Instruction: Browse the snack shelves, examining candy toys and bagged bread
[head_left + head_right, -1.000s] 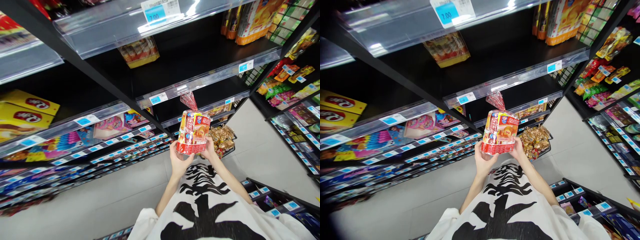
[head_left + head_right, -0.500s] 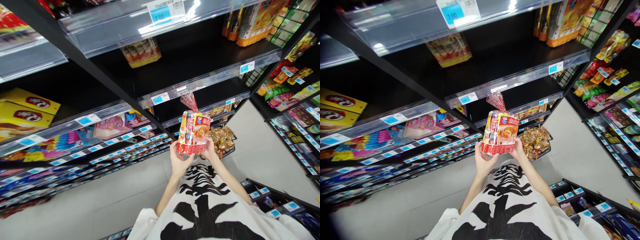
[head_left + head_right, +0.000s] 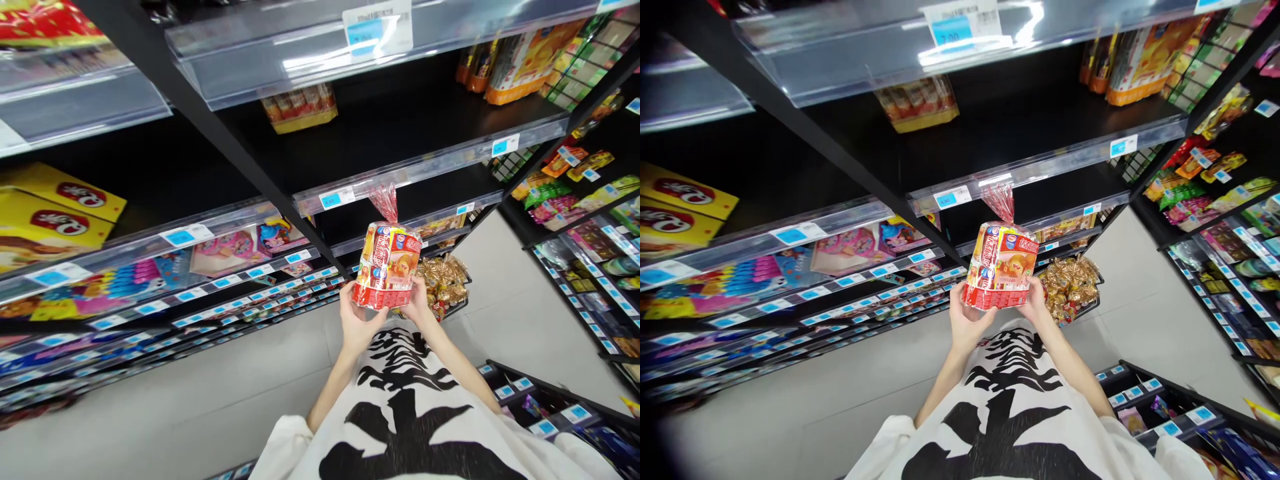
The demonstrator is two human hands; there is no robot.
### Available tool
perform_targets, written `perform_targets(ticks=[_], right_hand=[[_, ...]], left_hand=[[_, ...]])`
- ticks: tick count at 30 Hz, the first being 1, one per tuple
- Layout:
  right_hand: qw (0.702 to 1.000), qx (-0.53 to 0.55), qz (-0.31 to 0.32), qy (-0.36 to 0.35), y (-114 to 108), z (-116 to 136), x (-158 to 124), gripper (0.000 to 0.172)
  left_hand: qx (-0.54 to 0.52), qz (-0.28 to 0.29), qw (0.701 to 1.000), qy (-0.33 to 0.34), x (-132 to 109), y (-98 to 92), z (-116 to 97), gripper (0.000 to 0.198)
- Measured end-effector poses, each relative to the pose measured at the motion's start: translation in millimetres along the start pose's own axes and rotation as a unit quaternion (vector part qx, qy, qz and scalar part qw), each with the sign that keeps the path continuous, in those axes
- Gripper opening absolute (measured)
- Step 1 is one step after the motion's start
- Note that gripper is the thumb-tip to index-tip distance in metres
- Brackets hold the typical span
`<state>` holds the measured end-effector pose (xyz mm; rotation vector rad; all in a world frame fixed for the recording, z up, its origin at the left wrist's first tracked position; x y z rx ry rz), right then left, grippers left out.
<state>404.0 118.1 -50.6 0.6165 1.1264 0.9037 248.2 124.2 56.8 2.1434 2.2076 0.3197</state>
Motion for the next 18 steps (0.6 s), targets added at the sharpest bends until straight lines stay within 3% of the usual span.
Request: perform_targets(ticks=[8, 13, 18], right_hand=[[0.999, -0.036, -0.016, -0.009, 20, -16, -6, 0.043], [0.996, -0.075, -0.033, -0.034, 26, -24, -13, 0.049], [0.990, -0.107, -0.072, -0.060, 32, -24, -19, 0.042]], left_hand=[[-0.011, -0.008, 1.000, 0.002, 11, -21.2, -13, 0.075], [-0.020, -0.010, 0.999, -0.031, 10, -39.0, -11, 0.079], [-0.066, 0.012, 0.996, -0.064, 8, -61.6, -8, 0.074]])
Point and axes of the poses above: each hand's wrist, its own x-axis towards the middle knuckle, its own y-axis out of the palm, z = x × y, the point moved 8 cm from there along x, towards the middle knuckle, and after that the axes turned 10 degrees about -z, right-handed, at the moved point
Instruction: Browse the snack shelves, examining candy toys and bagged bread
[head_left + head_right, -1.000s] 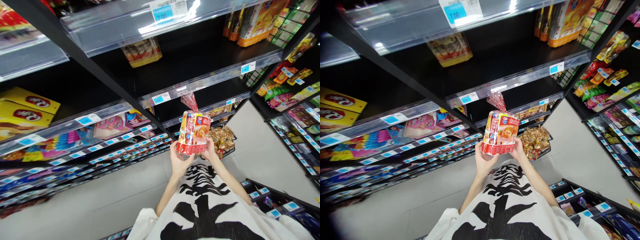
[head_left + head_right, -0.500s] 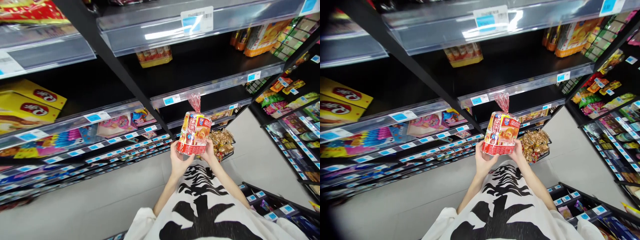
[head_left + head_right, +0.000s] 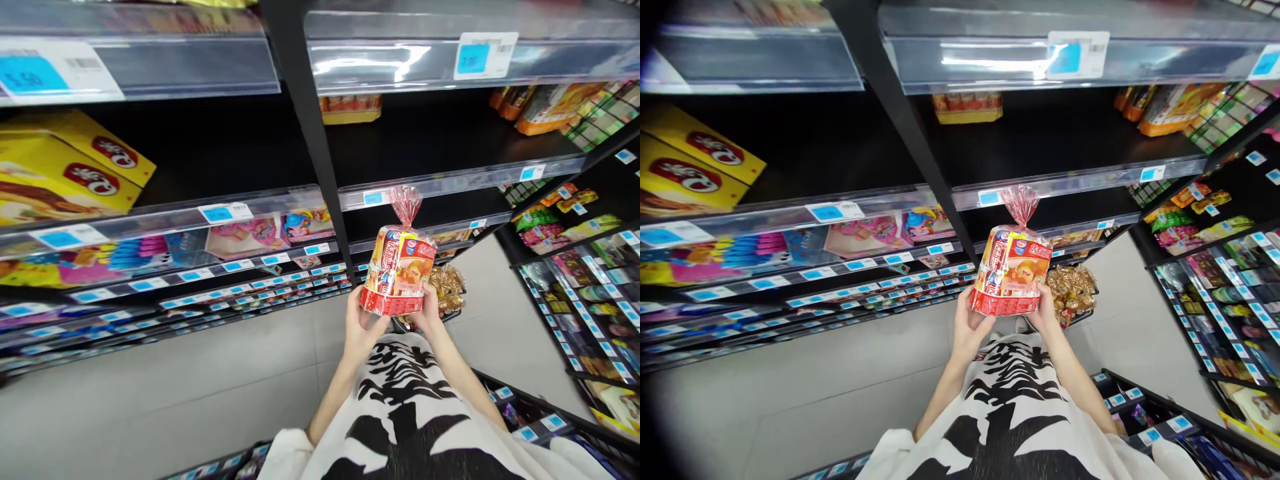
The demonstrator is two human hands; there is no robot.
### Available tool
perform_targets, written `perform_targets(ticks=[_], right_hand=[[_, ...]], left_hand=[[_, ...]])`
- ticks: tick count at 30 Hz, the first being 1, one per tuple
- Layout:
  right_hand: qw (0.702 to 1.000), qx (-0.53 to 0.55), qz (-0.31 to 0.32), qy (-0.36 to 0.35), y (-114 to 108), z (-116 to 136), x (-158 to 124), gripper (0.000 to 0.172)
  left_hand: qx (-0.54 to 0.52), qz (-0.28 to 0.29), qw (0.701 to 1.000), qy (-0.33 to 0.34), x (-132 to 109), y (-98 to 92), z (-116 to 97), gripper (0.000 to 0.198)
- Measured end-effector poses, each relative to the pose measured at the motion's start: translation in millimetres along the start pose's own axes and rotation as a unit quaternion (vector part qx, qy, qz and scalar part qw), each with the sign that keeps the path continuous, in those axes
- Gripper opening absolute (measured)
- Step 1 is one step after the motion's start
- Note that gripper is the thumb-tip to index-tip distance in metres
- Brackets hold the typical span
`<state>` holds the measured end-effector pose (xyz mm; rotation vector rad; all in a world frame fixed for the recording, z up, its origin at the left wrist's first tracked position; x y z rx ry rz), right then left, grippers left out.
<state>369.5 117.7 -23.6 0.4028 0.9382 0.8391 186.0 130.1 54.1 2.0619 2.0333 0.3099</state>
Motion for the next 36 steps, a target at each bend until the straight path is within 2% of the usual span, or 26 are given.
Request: perform_targets(ticks=[3, 5, 9, 13, 19, 23, 30, 36], right_hand=[[0.999, -0.027, -0.030, -0.032, 4, 5, -3, 0.042], [0.997, -0.055, -0.041, -0.044, 8, 6, -5, 0.043], [0.992, -0.102, -0.046, -0.060, 18, 4, -8, 0.042], [0.990, -0.121, -0.041, -0.060, 25, 0, -8, 0.043], [0.990, -0.120, -0.045, -0.056, 32, -6, -8, 0.042], [0.992, -0.115, -0.035, -0.047, 38, -10, -9, 0.039], [0.990, -0.111, -0.031, -0.077, 44, -5, -16, 0.039], [0.993, -0.097, -0.018, -0.070, 48, -13, -22, 0.038]], left_hand=[[-0.033, 0.013, 0.999, -0.013, -3, -13.7, 0, 0.067], [-0.038, 0.000, 0.999, -0.013, -5, -24.2, 0, 0.065], [-0.022, -0.028, 0.999, -0.018, -8, -41.9, -1, 0.064], [-0.029, -0.021, 0.999, -0.006, -8, -51.6, -10, 0.066], [-0.021, -0.040, 0.999, 0.006, -10, -56.8, -28, 0.065], [-0.027, -0.049, 0.998, 0.015, -16, -53.5, -36, 0.064], [-0.032, -0.044, 0.999, 0.006, -24, -50.8, -40, 0.067], [-0.028, -0.056, 0.998, -0.005, -28, -56.5, -37, 0.068]])
Point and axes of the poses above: each hand's wrist, its own x-axis towards the middle knuckle, its own y-axis out of the palm, z = x × y, the point moved 8 cm from there along x, towards the middle knuckle, and after that the axes turned 10 degrees about -z, right-handed, at the moved point
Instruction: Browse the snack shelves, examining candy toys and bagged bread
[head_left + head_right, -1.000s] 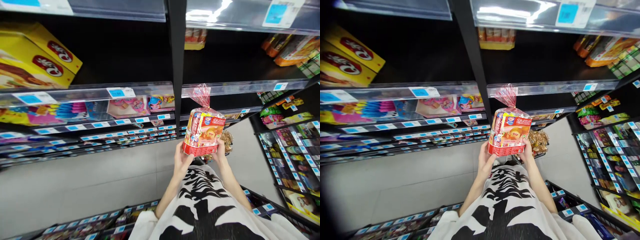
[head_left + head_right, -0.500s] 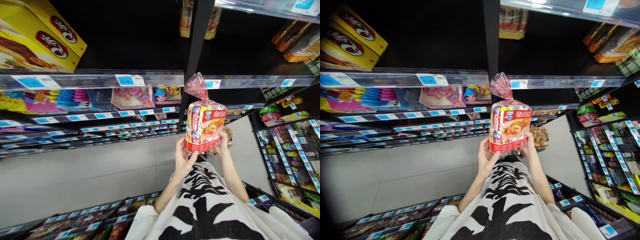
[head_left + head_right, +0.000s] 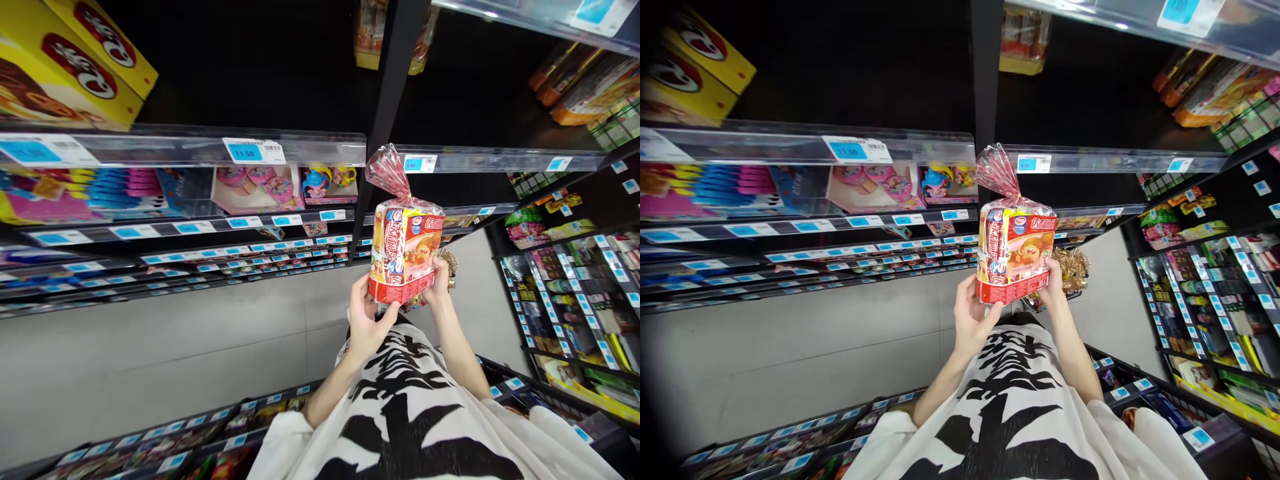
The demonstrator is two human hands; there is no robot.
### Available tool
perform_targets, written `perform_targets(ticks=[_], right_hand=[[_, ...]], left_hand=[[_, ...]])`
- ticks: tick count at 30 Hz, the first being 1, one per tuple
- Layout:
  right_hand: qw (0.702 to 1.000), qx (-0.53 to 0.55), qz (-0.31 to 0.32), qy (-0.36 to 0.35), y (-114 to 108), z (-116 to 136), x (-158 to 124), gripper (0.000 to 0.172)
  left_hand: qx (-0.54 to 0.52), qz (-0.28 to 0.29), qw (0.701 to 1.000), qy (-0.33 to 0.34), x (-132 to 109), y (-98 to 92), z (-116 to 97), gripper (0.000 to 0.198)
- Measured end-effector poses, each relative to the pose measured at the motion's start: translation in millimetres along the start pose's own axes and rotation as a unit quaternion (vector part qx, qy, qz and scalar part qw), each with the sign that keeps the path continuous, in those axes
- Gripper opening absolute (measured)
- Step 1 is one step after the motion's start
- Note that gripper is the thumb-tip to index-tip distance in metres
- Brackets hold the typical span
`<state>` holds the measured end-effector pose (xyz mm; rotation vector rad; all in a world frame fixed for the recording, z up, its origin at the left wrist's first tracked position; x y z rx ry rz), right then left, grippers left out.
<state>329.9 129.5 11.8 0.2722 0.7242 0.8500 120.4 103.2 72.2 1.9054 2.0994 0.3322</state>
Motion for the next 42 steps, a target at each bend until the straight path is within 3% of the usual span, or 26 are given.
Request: perform_targets(ticks=[12, 21, 29, 35, 42], right_hand=[[0.999, -0.040, -0.005, 0.027, -8, -2, 2, 0.040], [0.998, -0.009, 0.016, 0.065, -27, -5, 6, 0.039], [0.994, 0.029, 0.046, 0.098, -64, 15, 10, 0.044], [0.994, 0.046, 0.054, 0.084, -108, 47, 16, 0.042], [0.995, 0.046, 0.056, 0.066, -165, 92, 20, 0.036]], left_hand=[[0.003, -0.009, 1.000, 0.001, -5, 4.2, 0, 0.063], [0.086, -0.026, 0.996, 0.016, -21, 25.8, 1, 0.064], [0.116, -0.020, 0.993, 0.019, -43, 69.8, 12, 0.064], [0.133, -0.005, 0.991, 0.027, -67, 118.1, 28, 0.063], [0.133, 0.005, 0.991, 0.021, -107, 167.0, 62, 0.065]])
Point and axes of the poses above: each hand's wrist, its own x-axis towards the middle knuckle, its own y-axis out of the palm, z = x × y, the point moved 8 cm from there along x, towards the middle knuckle, and after that the axes turned 10 degrees about -z, right-handed, at the moved point
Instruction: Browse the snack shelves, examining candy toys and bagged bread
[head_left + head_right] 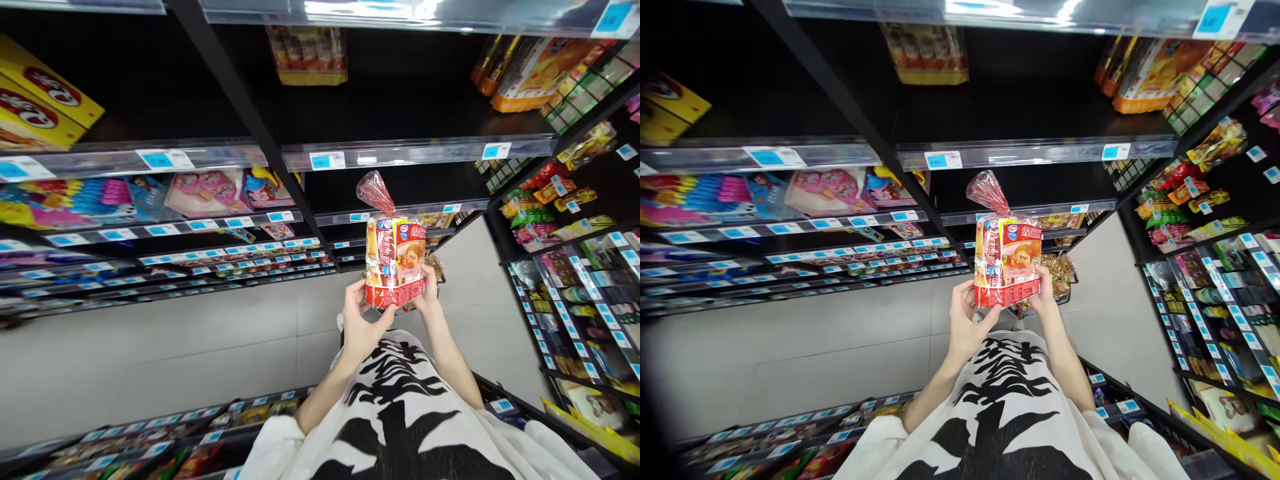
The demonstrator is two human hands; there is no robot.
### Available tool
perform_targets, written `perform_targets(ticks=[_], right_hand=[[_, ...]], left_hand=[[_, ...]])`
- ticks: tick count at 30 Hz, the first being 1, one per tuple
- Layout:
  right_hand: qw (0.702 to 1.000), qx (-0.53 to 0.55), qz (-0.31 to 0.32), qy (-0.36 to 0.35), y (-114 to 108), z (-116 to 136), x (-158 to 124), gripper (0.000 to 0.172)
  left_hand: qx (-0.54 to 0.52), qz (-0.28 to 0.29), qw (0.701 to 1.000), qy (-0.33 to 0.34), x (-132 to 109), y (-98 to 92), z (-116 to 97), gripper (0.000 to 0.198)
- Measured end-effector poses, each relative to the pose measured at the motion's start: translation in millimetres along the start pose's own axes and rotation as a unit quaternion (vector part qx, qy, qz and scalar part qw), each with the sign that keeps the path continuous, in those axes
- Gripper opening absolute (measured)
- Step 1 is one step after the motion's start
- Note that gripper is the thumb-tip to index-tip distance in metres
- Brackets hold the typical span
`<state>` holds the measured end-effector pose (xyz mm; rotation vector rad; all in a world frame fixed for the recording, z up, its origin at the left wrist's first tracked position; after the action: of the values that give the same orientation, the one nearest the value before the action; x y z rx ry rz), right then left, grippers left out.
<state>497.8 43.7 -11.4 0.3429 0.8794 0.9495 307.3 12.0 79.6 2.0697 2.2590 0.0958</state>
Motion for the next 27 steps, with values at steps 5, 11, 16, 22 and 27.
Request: perform_targets(ticks=[5, 11, 16, 22, 27], right_hand=[[0.999, -0.033, 0.013, 0.015, -35, 27, -10, 0.034], [0.994, -0.099, -0.030, -0.019, -69, 64, -29, 0.031], [0.996, -0.087, -0.029, -0.014, -76, 74, -33, 0.027], [0.998, -0.052, -0.027, 0.008, -84, 74, -31, 0.024], [0.999, -0.017, -0.014, 0.032, -91, 77, -36, 0.030]], left_hand=[[-0.037, -0.017, 0.999, -0.021, -30, 27.5, 19, 0.064], [-0.087, -0.030, 0.995, -0.027, -53, 48.9, 28, 0.066], [-0.073, -0.045, 0.996, 0.005, -62, 58.5, 20, 0.066], [-0.030, -0.062, 0.998, 0.012, -69, 70.1, 14, 0.065], [-0.010, -0.048, 0.999, 0.015, -71, 83.8, 7, 0.062]])
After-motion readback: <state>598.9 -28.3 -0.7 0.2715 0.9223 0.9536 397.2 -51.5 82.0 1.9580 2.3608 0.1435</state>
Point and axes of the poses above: each hand's wrist, its own x-axis towards the middle knuckle, its own y-axis out of the palm, z = x × y, the point moved 8 cm from there along x, towards the middle knuckle, and after that the axes turned 10 degrees about -z, right-handed, at the moved point
